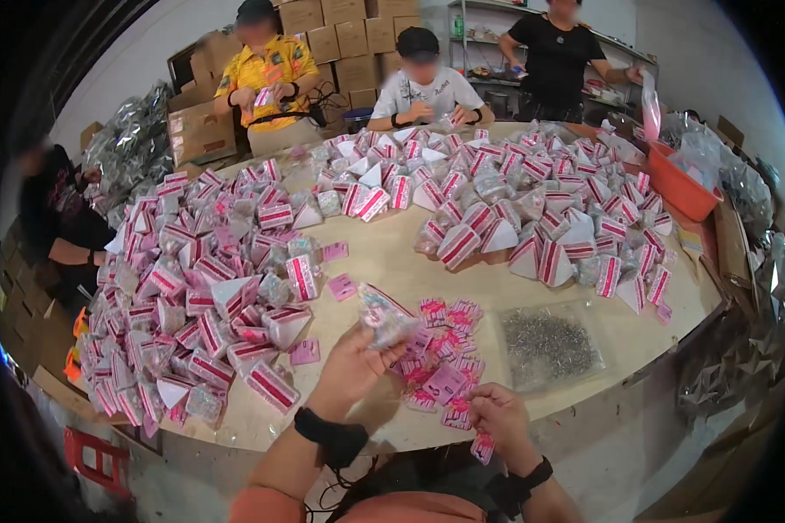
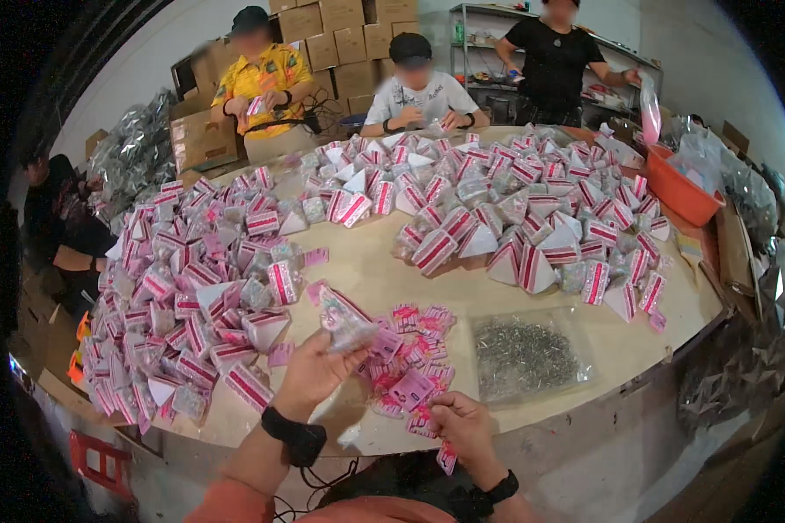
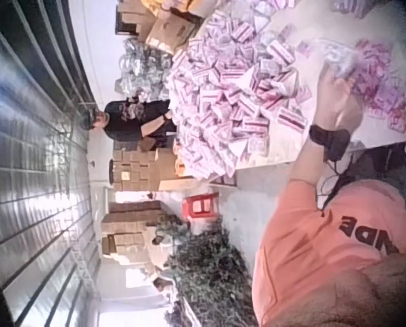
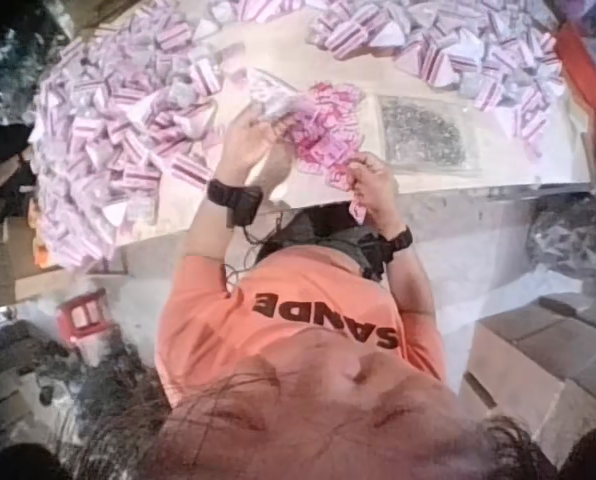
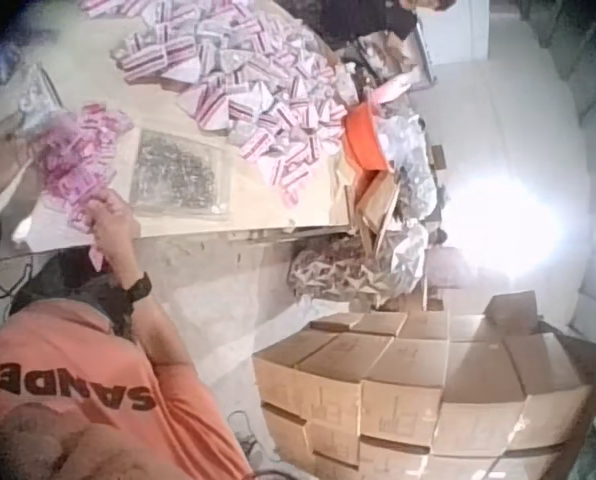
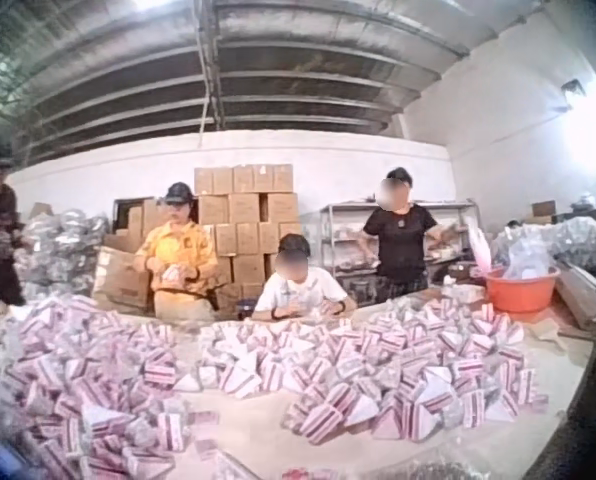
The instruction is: The person repeatedly picks up small triangular packages containing colorful beads and pink labels from a table. They attach a label to each package and place it into a larger pile of finished items. The process is repetitive and performed by hand without tools.
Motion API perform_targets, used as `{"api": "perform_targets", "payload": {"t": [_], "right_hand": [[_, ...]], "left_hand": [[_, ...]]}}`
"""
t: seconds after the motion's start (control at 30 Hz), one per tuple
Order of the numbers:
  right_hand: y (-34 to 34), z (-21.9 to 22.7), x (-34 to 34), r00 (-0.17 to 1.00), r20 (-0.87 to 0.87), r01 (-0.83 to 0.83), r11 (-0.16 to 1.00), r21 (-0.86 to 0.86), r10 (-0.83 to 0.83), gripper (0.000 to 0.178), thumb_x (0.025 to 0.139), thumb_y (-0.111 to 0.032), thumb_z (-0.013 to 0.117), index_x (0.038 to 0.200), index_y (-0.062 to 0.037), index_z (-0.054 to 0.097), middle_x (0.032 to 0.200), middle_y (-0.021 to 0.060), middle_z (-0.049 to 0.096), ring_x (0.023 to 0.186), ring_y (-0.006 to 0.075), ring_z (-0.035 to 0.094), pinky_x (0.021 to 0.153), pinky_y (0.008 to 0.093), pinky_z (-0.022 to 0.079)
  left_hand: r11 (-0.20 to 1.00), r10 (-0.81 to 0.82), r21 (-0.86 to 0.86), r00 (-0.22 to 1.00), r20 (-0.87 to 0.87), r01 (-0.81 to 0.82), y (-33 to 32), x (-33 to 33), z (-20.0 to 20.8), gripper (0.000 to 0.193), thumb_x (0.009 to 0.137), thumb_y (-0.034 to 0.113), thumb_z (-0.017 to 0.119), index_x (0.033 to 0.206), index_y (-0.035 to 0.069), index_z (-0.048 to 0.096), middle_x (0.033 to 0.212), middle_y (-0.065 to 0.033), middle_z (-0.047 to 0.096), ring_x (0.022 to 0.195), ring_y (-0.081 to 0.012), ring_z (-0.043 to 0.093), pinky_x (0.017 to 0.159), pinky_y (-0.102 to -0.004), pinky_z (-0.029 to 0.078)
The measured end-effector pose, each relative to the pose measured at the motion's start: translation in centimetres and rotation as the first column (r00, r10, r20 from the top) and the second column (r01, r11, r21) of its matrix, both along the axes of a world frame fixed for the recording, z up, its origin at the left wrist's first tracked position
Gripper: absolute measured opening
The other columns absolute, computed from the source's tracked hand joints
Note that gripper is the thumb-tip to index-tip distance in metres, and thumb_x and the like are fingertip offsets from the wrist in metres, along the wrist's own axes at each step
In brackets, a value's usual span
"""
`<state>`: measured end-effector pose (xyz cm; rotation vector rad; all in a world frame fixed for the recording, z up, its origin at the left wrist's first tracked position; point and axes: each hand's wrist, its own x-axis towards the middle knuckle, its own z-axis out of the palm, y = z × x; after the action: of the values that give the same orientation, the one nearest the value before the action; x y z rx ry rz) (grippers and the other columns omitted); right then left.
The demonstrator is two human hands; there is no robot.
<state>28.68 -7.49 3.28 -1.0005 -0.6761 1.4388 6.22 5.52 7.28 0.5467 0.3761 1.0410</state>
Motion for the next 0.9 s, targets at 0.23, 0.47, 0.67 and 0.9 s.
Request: {"api": "perform_targets", "payload": {"t": [0.23,0.47,0.67,0.9], "right_hand": [[-0.5,9.1,-4.2,0.846,0.532,-0.156,0.942,0.296,-0.027,0.015,0.086,-0.003,0.059,0.1,0.002,0.063,0.08,0.0047,0.064,0.071,0.0084,0.058,0.062,0.0231,0.047],[-0.5,10.7,-7.0,0.672,0.732,-0.273,0.879,0.39,-0.116,0.019,0.086,-0.01,0.061,0.102,0.0005,0.061,0.088,0.0147,0.063,0.078,0.0275,0.062,0.07,0.0323,0.049],[-0.1,11.2,-7.4,0.663,0.731,-0.258,0.868,0.424,-0.16,0.016,0.086,-0.008,0.061,0.099,0.0011,0.063,0.082,0.0105,0.063,0.07,0.0179,0.06,0.062,0.0276,0.048],[0.1,11.6,-7.7,0.613,0.758,-0.262,0.848,0.461,-0.222,0.016,0.086,-0.009,0.06,0.099,-0.0004,0.061,0.086,0.0163,0.063,0.077,0.0316,0.063,0.067,0.0354,0.05]], "left_hand": [[0.927,0.209,0.339,0.971,-0.118,-0.158,-6.0,0.7,1.2,0.06,0.078,0.003,0.063,0.131,0.001,0.036,0.124,-0.0126,0.053,0.116,-0.0263,0.053,0.101,-0.0426,0.042],[0.895,0.328,0.383,0.918,-0.223,-0.227,-7.9,-0.2,1.6,0.059,0.072,-0.003,0.064,0.125,0.001,0.038,0.117,-0.0086,0.053,0.109,-0.0169,0.053,0.097,-0.033,0.041],[0.885,0.368,0.381,0.904,-0.219,-0.268,-8.1,-0.3,1.6,0.06,0.072,-0.004,0.064,0.126,0.001,0.037,0.116,-0.009,0.053,0.107,-0.0168,0.053,0.096,-0.0327,0.042],[0.873,0.388,0.399,0.894,-0.224,-0.279,-8.6,0.0,2.1,0.063,0.074,-0.002,0.066,0.129,0.0,0.035,0.116,-0.0093,0.053,0.108,-0.0166,0.053,0.096,-0.0318,0.042]]}}
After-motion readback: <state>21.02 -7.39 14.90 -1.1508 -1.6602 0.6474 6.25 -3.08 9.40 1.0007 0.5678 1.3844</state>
